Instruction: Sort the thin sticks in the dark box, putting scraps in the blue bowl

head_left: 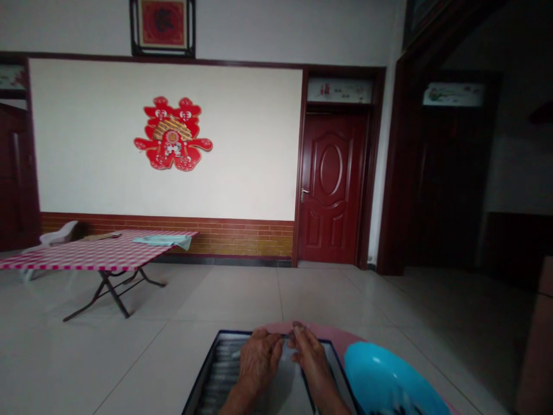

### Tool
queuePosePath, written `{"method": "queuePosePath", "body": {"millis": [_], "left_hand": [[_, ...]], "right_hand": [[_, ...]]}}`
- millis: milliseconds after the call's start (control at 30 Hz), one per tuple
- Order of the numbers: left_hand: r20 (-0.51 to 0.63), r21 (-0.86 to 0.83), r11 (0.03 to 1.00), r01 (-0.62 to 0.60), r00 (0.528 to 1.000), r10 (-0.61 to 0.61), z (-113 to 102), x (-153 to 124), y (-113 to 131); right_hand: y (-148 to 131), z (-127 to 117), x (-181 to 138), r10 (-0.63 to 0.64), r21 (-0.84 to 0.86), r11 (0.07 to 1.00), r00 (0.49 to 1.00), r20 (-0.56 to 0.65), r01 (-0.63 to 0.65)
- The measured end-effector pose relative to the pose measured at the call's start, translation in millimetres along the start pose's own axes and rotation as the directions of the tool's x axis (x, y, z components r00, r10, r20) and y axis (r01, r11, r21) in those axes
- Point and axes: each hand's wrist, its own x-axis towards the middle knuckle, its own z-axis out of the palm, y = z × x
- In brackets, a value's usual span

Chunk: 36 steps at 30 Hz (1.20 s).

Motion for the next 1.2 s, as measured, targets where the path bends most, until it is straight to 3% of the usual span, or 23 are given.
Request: {"method": "queuePosePath", "body": {"millis": [167, 400, 600, 867, 967, 1067, 1200], "left_hand": [[0.021, 0.044, 0.998, -0.037, 0.999, 0.036, 3.4, -0.3, -3.1], [-0.177, -0.042, 0.967, -0.253, 0.954, 0.242, 29.8, -1.5, -24.9], [-0.174, -0.075, 0.948, -0.311, 0.940, 0.294, 41.4, -2.0, -26.4], [-0.190, -0.087, 0.964, -0.251, 0.954, 0.231, 41.7, -3.9, -29.1], [-0.162, -0.089, 0.969, -0.232, 0.963, 0.216, 40.5, -4.2, -28.7], [-0.176, -0.053, 0.968, -0.246, 0.956, 0.234, 40.6, -3.6, -28.5], [-0.200, 0.009, 0.963, -0.271, 0.943, 0.267, 41.5, -2.9, -29.8]], "right_hand": [[-1.8, -5.1, 3.7, 0.021, 0.238, 0.971, 0.984, -0.175, 0.022], [-2.3, 0.3, 3.5, 0.054, 0.332, 0.943, 0.974, -0.221, 0.023], [5.8, 7.6, 3.3, -0.119, 0.020, 0.992, 0.980, -0.156, 0.124], [16.1, 12.0, -3.5, -0.309, -0.245, 0.918, 0.950, 0.053, 0.313], [8.1, 7.6, -0.3, -0.297, -0.300, 0.906, 0.954, 0.048, 0.297], [-9.9, -11.7, 8.4, -0.300, -0.509, 0.816, 0.953, 0.030, 0.273], [-37.1, -70.7, 20.8, -0.243, -0.739, 0.640, 0.968, 0.069, 0.213]]}}
